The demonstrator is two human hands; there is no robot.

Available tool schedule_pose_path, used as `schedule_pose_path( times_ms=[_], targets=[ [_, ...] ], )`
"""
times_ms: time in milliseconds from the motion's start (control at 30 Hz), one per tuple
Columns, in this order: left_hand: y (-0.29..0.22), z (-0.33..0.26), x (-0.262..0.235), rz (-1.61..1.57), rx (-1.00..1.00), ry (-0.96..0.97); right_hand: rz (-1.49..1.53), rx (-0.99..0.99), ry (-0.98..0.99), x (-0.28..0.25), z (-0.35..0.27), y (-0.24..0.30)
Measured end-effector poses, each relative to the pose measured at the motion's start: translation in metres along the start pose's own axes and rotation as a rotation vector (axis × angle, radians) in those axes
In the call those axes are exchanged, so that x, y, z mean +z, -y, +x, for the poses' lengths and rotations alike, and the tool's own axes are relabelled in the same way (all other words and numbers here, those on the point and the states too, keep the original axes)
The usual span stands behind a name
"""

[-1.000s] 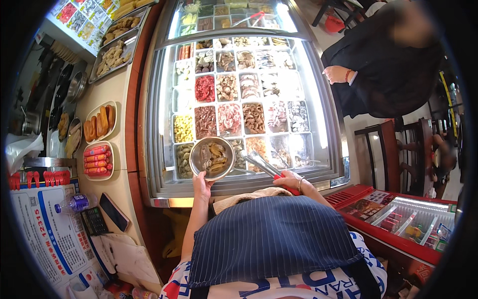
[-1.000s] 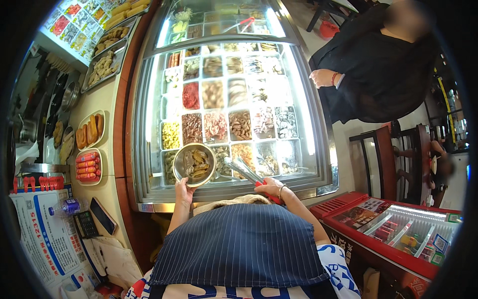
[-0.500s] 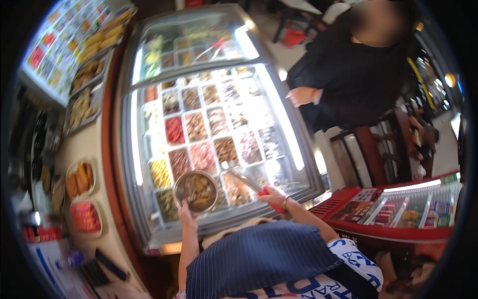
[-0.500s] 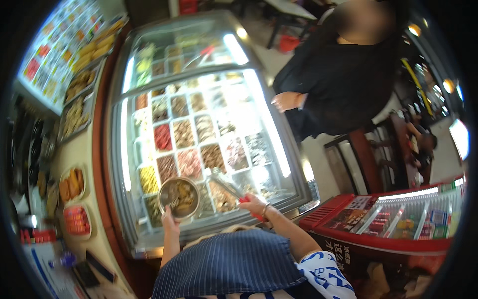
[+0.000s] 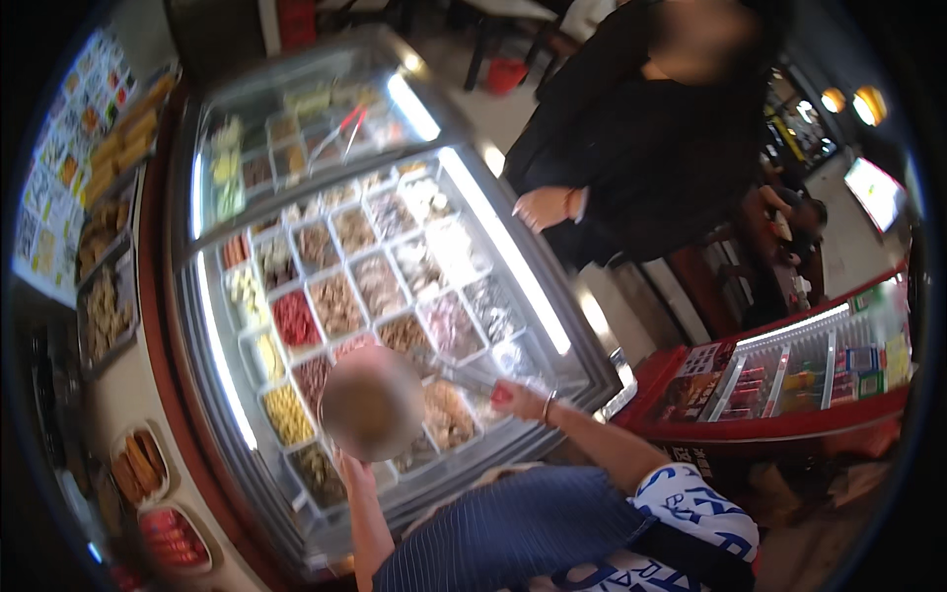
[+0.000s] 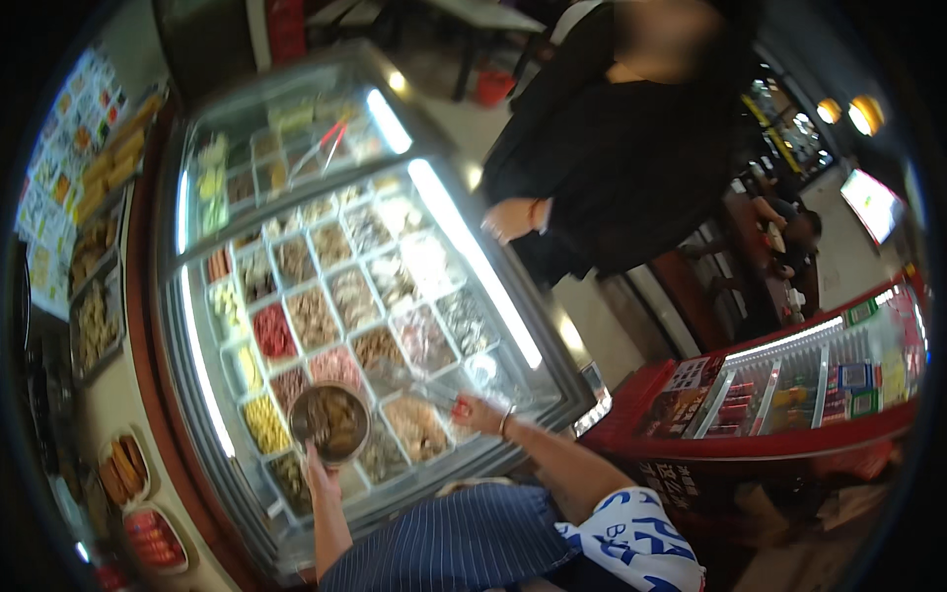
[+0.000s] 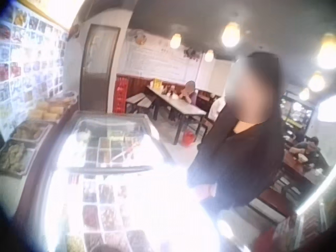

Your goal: The person uses tongs to pick various food items from a refrigerated display and places them into a metal bowl. They repeatedly move between the display and a counter, adding items and occasionally writing on a notepad.

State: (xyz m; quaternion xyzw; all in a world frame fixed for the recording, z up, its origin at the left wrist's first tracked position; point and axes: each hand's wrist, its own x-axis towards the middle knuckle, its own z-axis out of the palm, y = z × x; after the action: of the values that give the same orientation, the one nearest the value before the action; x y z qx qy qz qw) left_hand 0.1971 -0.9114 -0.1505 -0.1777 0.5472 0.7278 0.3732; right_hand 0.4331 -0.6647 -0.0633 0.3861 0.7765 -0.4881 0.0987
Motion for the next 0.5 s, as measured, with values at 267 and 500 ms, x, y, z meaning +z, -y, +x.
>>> schedule_pose_path(
  times_ms=[267,500],
  targets=[
    [-0.001,0.024,-0.013,0.013,-0.047,-0.08,-0.37,0.28,-0.014,-0.051,0.044,0.014],
    [-0.011,0.022,0.008,0.012,-0.081,-0.133,-0.63,0.331,-0.117,-0.077,0.123,0.004]
  ],
)
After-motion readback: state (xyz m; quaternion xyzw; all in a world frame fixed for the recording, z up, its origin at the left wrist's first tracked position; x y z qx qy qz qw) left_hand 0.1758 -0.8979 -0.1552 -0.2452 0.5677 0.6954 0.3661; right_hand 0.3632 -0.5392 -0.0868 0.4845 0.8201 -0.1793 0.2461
